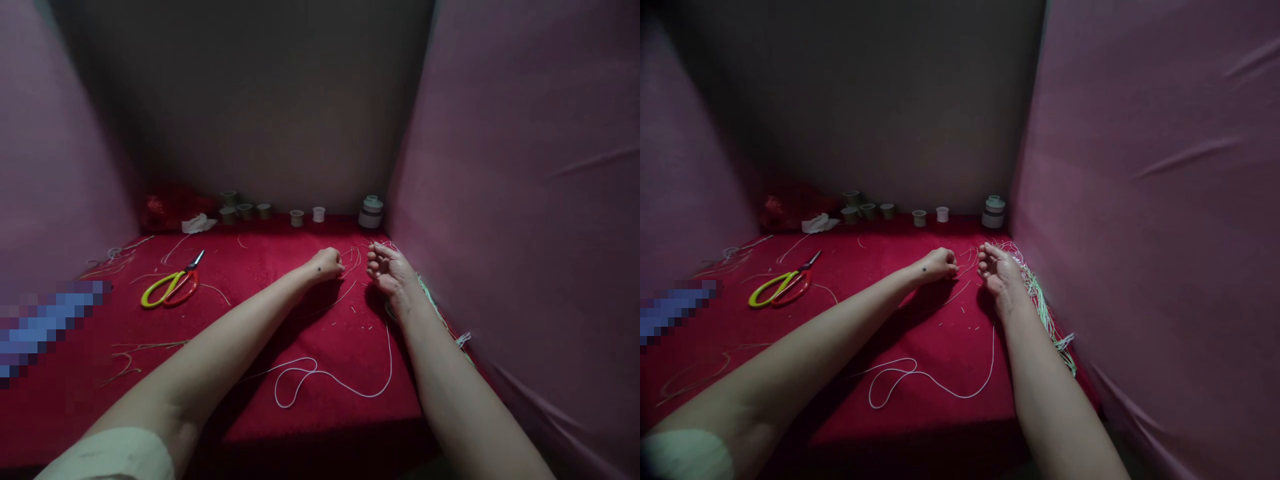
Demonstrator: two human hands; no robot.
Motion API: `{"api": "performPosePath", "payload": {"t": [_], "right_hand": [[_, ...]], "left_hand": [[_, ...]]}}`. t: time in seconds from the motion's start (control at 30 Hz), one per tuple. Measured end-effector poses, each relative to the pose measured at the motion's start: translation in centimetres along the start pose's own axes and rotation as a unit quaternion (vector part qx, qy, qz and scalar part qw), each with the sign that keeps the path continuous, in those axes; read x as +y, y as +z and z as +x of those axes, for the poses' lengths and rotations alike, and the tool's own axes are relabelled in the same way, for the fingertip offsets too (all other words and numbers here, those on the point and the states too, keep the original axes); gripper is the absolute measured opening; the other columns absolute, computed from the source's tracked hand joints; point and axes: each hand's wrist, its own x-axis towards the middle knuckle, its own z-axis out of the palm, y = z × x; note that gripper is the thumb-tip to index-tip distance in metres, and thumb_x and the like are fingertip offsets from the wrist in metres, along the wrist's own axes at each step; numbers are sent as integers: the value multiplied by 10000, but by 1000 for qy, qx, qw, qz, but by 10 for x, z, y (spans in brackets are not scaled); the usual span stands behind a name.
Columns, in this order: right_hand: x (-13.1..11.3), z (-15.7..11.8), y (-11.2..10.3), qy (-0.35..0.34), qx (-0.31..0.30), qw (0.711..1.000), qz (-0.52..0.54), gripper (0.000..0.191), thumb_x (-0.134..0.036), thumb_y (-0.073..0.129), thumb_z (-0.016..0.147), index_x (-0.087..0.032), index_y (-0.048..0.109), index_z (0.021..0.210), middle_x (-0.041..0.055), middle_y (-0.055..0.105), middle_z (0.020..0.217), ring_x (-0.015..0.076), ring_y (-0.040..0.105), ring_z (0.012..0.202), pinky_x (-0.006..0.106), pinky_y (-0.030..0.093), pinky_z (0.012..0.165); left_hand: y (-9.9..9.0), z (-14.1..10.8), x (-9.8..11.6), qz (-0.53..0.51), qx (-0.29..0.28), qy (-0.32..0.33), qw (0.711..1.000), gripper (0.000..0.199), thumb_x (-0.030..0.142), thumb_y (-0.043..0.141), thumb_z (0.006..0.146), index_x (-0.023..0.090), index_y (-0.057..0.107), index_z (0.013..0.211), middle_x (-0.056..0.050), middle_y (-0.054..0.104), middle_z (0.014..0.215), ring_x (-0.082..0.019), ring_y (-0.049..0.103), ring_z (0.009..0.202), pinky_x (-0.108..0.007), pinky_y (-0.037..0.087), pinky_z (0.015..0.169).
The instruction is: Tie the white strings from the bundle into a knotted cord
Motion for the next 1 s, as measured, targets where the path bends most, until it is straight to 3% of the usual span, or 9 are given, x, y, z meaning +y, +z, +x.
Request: {"api": "performPosePath", "payload": {"t": [0.2,0.4,0.57,0.77,0.9,1.0], "right_hand": [[0,2,-5,-2,3,1000,-4,47,-177,552,737,-147,524,714,-25,516,517,46,409,383,163,314,370],[-2,1,-4,1,13,1000,-9,38,-174,527,733,-149,508,711,-25,511,517,44,392,381,157,287,360],[-1,0,-3,30,30,999,-33,36,-154,503,732,-142,504,699,-23,497,486,48,392,372,155,273,349],[2,-2,1,68,25,995,-74,31,-121,499,700,-127,530,697,-10,491,475,58,394,361,162,246,333],[1,-2,1,40,35,996,-70,40,-136,483,715,-134,520,699,-20,486,469,53,396,357,158,243,328],[0,-1,-1,33,42,997,-61,36,-135,480,713,-136,508,690,-26,477,459,50,390,350,159,242,324]], "left_hand": [[12,-7,14,85,29,4,996,315,308,519,851,174,522,1136,-86,537,1145,-198,553,981,-386,479,808],[24,-7,16,87,53,9,995,324,308,524,848,162,520,1138,-92,538,1141,-199,555,977,-385,481,805],[12,-5,13,45,55,15,997,333,315,530,844,155,518,1136,-88,544,1126,-197,561,960,-388,487,790],[4,-2,9,27,30,30,999,285,219,338,926,97,593,961,-67,637,832,-119,612,704,-261,502,653],[11,-6,13,84,55,35,994,294,310,506,859,151,537,1104,-83,568,1085,-185,573,929,-375,490,779],[16,-9,19,119,58,34,991,320,309,517,851,171,519,1140,-88,534,1150,-199,551,982,-392,478,810]]}}
